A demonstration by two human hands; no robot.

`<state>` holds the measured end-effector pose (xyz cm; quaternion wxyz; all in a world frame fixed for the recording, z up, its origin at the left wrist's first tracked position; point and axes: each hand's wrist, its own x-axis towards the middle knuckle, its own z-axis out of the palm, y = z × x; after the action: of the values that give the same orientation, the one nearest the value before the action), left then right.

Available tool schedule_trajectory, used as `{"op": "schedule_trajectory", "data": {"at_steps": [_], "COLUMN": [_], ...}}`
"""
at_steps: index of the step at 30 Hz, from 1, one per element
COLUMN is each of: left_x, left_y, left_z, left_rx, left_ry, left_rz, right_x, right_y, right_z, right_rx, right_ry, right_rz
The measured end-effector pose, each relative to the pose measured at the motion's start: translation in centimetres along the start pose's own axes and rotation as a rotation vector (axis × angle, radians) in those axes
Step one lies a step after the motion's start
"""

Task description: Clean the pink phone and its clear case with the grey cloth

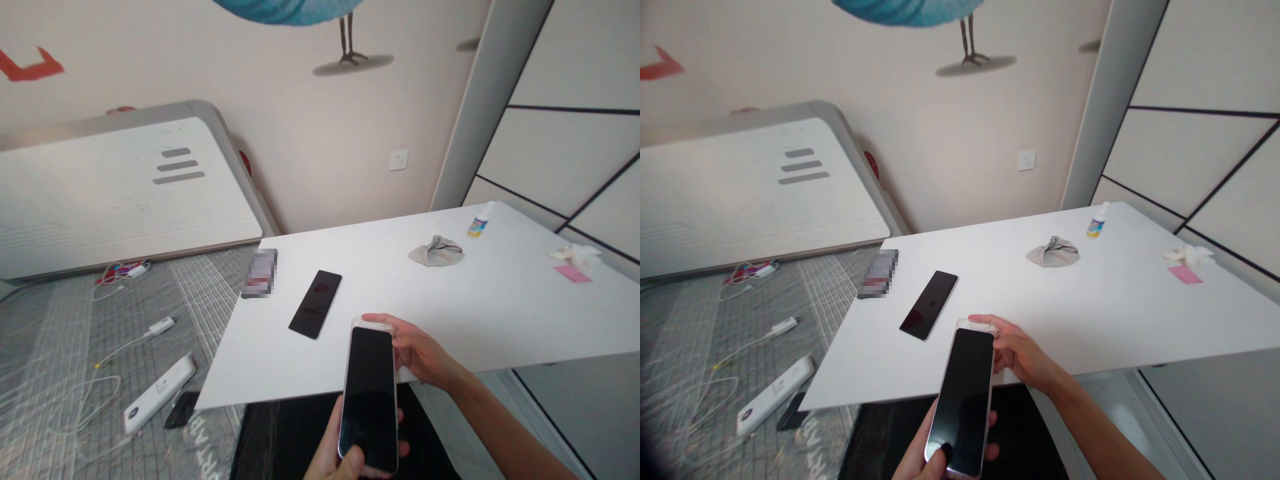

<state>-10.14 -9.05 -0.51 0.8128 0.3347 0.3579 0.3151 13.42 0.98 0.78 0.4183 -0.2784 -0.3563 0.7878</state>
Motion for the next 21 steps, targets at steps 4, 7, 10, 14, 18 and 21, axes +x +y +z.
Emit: {"op": "schedule_trajectory", "data": {"at_steps": [4,7,10,14,18,21], "left_x": [0.38,0.43,0.31,0.35,0.39,0.21], "left_y": [-0.55,-0.9,-0.76,-0.36,-0.37,-0.66], "left_z": [-0.16,-0.36,-0.19,0.28,0.37,-0.05], "left_rx": [-0.113,-0.14,-0.143,-0.09,-0.035,0.003], "left_ry": [0.044,0.072,0.089,0.119,0.136,0.156], "left_rz": [0.006,-0.03,-0.066,-0.06,-0.07,-0.074], "right_x": [0.07,0.22,0.35,0.34,0.19,0.05], "right_y": [0.29,0.49,0.54,0.57,0.75,0.92], "right_z": [-0.01,-0.05,-0.09,-0.1,-0.21,-0.31], "right_rx": [-0.049,-0.049,-0.028,-0.013,-0.02,-0.056], "right_ry": [0.081,0.126,0.13,0.123,0.115,0.097], "right_rz": [-0.048,-0.076,-0.074,-0.099,-0.119,-0.116]}}
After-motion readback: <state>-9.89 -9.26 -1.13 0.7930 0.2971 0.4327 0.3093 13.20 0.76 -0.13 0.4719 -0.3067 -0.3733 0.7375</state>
